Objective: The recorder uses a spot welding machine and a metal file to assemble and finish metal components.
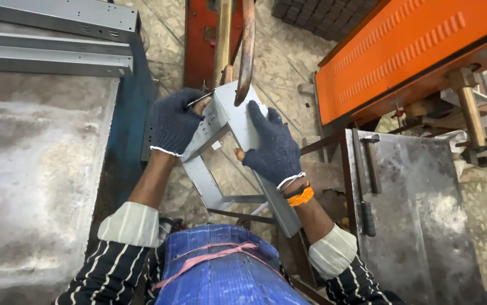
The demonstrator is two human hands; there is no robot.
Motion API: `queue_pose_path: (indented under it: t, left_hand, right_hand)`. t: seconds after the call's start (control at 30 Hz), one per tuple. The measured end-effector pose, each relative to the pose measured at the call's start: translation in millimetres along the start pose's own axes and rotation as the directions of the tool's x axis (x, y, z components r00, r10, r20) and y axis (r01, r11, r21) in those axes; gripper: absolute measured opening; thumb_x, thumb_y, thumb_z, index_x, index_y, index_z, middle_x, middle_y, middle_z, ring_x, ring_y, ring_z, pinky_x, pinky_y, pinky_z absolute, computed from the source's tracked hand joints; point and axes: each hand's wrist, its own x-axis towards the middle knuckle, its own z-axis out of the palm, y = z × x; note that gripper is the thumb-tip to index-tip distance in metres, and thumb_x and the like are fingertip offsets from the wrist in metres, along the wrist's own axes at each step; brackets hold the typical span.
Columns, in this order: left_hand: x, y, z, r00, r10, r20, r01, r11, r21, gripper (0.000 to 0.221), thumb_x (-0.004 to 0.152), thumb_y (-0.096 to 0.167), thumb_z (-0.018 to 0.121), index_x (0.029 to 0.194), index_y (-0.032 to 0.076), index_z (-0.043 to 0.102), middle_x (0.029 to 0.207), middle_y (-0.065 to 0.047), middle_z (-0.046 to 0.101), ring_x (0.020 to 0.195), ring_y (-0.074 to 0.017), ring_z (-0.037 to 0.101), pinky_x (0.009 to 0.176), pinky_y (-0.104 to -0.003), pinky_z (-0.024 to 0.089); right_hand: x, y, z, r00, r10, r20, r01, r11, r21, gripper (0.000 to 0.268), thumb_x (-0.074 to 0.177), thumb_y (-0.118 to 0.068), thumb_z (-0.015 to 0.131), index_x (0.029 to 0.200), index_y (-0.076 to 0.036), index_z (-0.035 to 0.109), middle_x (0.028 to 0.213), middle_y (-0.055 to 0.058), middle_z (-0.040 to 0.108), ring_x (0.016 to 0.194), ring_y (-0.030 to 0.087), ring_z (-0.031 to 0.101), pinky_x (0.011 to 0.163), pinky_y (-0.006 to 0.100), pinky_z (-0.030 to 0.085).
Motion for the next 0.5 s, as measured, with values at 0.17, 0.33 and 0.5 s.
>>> queue_pose_path:
  t: [0.17,0.33,0.5]
  left_hand:
    - [-6.8,-1.3,1.2,0.994,-0.096,0.046,0.104,0.971,-0.216,0.019,0.098,0.012,0.073,0.116,0.008,0.078,0.094,-0.011,0.073,0.080,-0.0173,0.070,0.070,-0.031,0.055]
    - [-19.8,-24.0,18.1,0.977,-0.200,0.073,0.211,0.868,-0.450,0.021,0.102,0.012,0.067,0.121,0.007,0.076,0.098,-0.004,0.071,0.085,-0.0091,0.066,0.070,-0.025,0.053]
    - [-20.0,-22.6,17.9,0.971,-0.221,0.093,0.236,0.816,-0.527,0.025,0.103,0.022,0.067,0.121,0.007,0.074,0.102,0.000,0.072,0.088,-0.0063,0.065,0.067,-0.023,0.050]
  right_hand:
    - [1.6,-13.8,-7.5,0.995,0.084,0.049,-0.085,0.996,0.015,0.106,0.058,-0.035,0.087,0.153,-0.016,0.044,0.144,0.031,0.050,0.126,0.046,0.057,0.100,0.049,0.049]
    - [-1.7,1.1,2.7,0.999,-0.042,-0.023,0.042,0.999,0.009,0.106,0.063,-0.035,0.090,0.155,-0.013,0.044,0.143,0.032,0.053,0.134,0.049,0.053,0.106,0.050,0.047]
    - [4.5,-16.5,-10.0,0.992,0.100,0.077,-0.099,0.995,-0.007,0.104,0.060,-0.037,0.085,0.153,-0.014,0.043,0.145,0.035,0.048,0.124,0.046,0.058,0.100,0.048,0.050]
